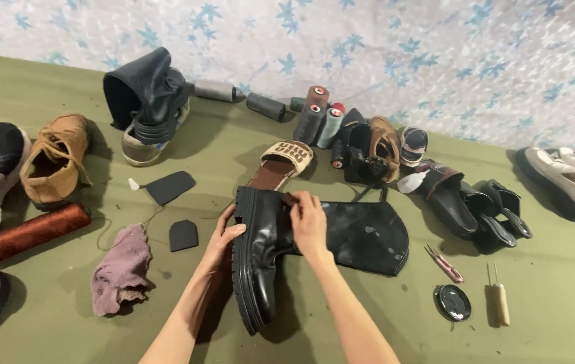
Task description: Repairing a black leather boot by working on its seams with a hand tool on a workbench.
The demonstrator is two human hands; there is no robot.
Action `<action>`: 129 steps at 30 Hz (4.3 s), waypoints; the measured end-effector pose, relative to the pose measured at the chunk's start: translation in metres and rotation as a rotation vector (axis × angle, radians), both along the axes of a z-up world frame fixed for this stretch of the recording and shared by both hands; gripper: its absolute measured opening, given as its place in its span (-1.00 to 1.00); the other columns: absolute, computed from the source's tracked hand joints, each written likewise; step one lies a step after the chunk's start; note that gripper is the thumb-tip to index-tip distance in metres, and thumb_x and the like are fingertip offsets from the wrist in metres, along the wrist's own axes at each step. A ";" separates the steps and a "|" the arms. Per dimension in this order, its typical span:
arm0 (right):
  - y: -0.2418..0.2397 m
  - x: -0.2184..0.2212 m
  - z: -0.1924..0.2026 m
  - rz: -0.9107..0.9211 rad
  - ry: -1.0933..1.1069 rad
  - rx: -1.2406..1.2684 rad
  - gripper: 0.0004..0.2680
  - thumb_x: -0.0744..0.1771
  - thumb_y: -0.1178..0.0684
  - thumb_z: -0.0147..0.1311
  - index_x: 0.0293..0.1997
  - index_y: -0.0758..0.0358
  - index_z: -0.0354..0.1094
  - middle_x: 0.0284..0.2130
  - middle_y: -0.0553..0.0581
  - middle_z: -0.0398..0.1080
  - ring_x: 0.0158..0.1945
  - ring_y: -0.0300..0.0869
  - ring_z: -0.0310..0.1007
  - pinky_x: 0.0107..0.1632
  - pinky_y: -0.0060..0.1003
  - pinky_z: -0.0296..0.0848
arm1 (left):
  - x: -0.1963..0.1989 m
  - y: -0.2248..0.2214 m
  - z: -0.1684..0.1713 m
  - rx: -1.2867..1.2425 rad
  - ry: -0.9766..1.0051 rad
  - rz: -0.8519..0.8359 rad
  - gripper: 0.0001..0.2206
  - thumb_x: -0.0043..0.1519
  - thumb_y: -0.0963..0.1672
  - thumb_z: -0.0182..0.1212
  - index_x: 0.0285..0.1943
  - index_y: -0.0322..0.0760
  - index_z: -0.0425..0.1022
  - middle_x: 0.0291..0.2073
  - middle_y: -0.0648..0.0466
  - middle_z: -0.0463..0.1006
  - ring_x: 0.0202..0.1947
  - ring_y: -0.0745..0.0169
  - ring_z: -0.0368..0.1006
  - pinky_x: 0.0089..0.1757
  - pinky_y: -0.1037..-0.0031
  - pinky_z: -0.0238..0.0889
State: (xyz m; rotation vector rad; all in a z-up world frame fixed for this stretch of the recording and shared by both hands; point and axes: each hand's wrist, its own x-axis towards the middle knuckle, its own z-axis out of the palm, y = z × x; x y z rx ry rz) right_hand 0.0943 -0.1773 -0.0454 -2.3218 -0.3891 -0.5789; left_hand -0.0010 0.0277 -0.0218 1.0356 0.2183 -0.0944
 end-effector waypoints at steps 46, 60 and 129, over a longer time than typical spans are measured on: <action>-0.093 -0.010 -0.031 -0.153 0.265 -0.117 -0.82 0.34 0.04 -0.04 0.02 -0.07 0.37 -0.17 0.07 0.45 -0.14 0.06 0.51 -0.12 0.01 0.41 | -0.015 -0.026 0.076 0.152 0.274 0.039 -0.22 0.03 -0.03 0.08 0.57 0.05 0.07 0.24 -0.13 0.43 0.10 -0.11 0.41 0.05 0.08 0.26; -0.090 -0.001 -0.016 -0.226 0.193 0.248 -0.82 0.27 0.09 0.13 -0.06 -0.04 0.50 -0.27 0.08 0.58 -0.15 0.04 0.60 -0.08 -0.12 0.54 | -0.021 -0.024 0.060 0.127 0.056 0.018 -0.09 0.03 0.05 0.32 0.58 -0.17 -0.04 0.36 -0.48 0.11 0.43 -0.50 0.01 0.24 -0.29 -0.01; -0.162 -0.058 -0.032 -0.513 0.371 -0.383 -0.88 0.35 0.00 -0.02 -0.03 -0.09 0.26 -0.20 0.09 0.51 -0.16 0.07 0.59 -0.10 0.02 0.55 | -0.006 -0.026 0.018 0.053 -0.014 0.105 -0.11 0.05 0.00 0.38 0.57 -0.25 -0.01 0.26 -0.53 0.19 0.37 -0.52 0.12 0.26 -0.21 -0.04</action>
